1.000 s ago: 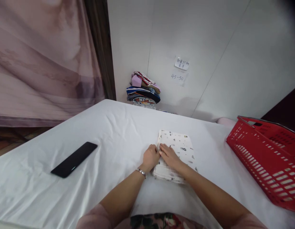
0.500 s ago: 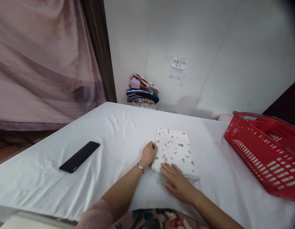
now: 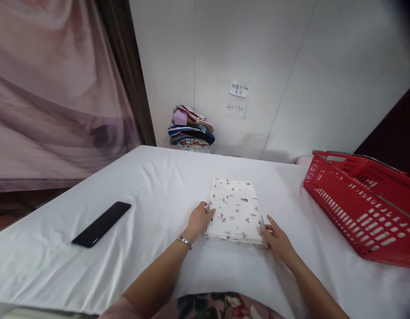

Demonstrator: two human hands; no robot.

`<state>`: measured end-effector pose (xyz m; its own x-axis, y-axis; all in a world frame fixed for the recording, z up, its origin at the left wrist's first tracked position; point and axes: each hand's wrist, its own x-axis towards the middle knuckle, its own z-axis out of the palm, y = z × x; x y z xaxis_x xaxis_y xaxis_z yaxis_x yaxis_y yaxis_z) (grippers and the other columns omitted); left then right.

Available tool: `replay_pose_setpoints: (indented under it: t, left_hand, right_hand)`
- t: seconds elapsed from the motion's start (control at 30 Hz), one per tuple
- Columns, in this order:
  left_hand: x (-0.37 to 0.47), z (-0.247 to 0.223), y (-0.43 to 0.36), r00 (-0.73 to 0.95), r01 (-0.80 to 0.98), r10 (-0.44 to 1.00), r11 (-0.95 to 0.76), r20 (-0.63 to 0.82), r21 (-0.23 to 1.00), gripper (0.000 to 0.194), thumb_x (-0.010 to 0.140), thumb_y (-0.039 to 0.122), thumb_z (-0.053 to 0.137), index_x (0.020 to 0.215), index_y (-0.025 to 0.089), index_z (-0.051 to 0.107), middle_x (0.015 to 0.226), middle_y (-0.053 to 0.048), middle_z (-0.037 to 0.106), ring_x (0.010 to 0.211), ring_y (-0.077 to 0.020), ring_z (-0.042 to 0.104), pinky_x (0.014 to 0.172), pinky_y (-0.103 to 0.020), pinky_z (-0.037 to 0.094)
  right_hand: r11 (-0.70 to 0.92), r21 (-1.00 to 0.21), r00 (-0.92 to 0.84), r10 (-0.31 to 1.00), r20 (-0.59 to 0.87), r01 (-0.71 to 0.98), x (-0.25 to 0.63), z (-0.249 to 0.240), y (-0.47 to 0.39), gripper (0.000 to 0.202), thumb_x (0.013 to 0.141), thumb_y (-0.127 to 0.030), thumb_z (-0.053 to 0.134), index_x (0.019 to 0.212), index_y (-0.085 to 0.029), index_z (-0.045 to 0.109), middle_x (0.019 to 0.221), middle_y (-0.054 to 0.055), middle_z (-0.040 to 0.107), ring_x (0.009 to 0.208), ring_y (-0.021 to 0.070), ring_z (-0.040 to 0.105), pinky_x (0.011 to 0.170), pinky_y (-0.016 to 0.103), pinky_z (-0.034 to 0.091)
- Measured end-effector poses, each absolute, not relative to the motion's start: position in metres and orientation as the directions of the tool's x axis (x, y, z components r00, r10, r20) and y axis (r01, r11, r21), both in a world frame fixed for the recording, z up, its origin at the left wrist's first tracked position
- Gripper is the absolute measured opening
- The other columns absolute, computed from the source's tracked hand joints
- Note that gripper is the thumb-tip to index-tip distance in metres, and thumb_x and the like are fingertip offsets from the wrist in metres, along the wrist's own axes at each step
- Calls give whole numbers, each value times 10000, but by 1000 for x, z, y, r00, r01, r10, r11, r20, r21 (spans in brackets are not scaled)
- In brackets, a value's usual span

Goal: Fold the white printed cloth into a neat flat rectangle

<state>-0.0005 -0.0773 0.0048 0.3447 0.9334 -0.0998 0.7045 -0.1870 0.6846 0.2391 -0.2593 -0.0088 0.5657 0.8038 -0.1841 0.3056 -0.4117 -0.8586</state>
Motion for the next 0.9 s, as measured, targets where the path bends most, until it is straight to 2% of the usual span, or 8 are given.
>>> replay_pose_setpoints:
  t: [0.13, 0.27, 0.37, 0.47, 0.57, 0.73, 0.9]
  left_hand:
    - [0, 9, -82, 339, 723, 936, -194, -96, 662, 369, 816, 429, 467, 1085, 178, 484, 883, -60, 663, 782, -171, 609, 643, -240, 385]
    - [1, 12, -94, 355, 706, 927, -180, -122, 685, 288, 810, 405, 481, 1006, 196, 502, 847, -45, 661, 766, -166, 604, 635, -237, 382]
    - [2, 12, -106, 379, 682, 917, -185, -127, 707, 275, 797, 405, 502, 978, 198, 503, 834, -43, 663, 765, -171, 606, 639, -241, 385]
    - [2, 13, -111, 373, 694, 920, -189, -123, 694, 286, 794, 413, 507, 975, 192, 508, 861, -56, 665, 774, -179, 610, 651, -249, 390]
    - [1, 15, -110, 385, 702, 911, -184, -149, 688, 301, 794, 428, 508, 979, 190, 510, 864, -54, 668, 784, -178, 614, 655, -242, 394]
    - [1, 17, -109, 383, 707, 911, -180, -156, 684, 295, 793, 417, 514, 981, 191, 503, 876, -56, 662, 776, -176, 613, 627, -236, 392]
    - [2, 13, -114, 374, 708, 919, -196, -125, 679, 277, 797, 373, 501, 1007, 193, 493, 863, -51, 658, 754, -172, 609, 631, -240, 388]
  right_hand:
    - [-419, -848, 547, 814, -193, 324, 240, -7, -251, 763, 719, -488, 558, 1394, -249, 294, 1095, 67, 601, 753, 182, 631, 602, 282, 504]
    - [-327, -889, 566, 819, -98, 319, 253, -5, -250, 784, 688, -422, 579, 1389, -201, 307, 882, 22, 632, 701, 175, 612, 644, 296, 491]
    - [-329, -879, 594, 802, -67, 345, 265, -9, -255, 764, 670, -411, 587, 1364, -185, 361, 845, 17, 636, 654, 170, 596, 634, 300, 483]
    - [-402, -785, 570, 818, -76, 472, 273, -12, -261, 639, 696, -421, 564, 1293, -214, 469, 912, 31, 653, 694, 182, 604, 694, 324, 487]
    - [-412, -644, 504, 863, -48, 645, 273, -7, -263, 559, 749, -434, 503, 1264, -215, 502, 1033, 58, 644, 851, 222, 613, 770, 350, 482]
    - [-205, -478, 305, 942, 140, 854, 252, 15, -245, 483, 812, -380, 417, 1248, -192, 510, 1306, 86, 492, 1195, 248, 452, 966, 383, 396]
    - [-9, -432, 71, 989, 127, 902, 209, 22, -206, 493, 844, -326, 374, 1307, -174, 452, 1382, 83, 415, 1295, 232, 332, 1065, 412, 280]
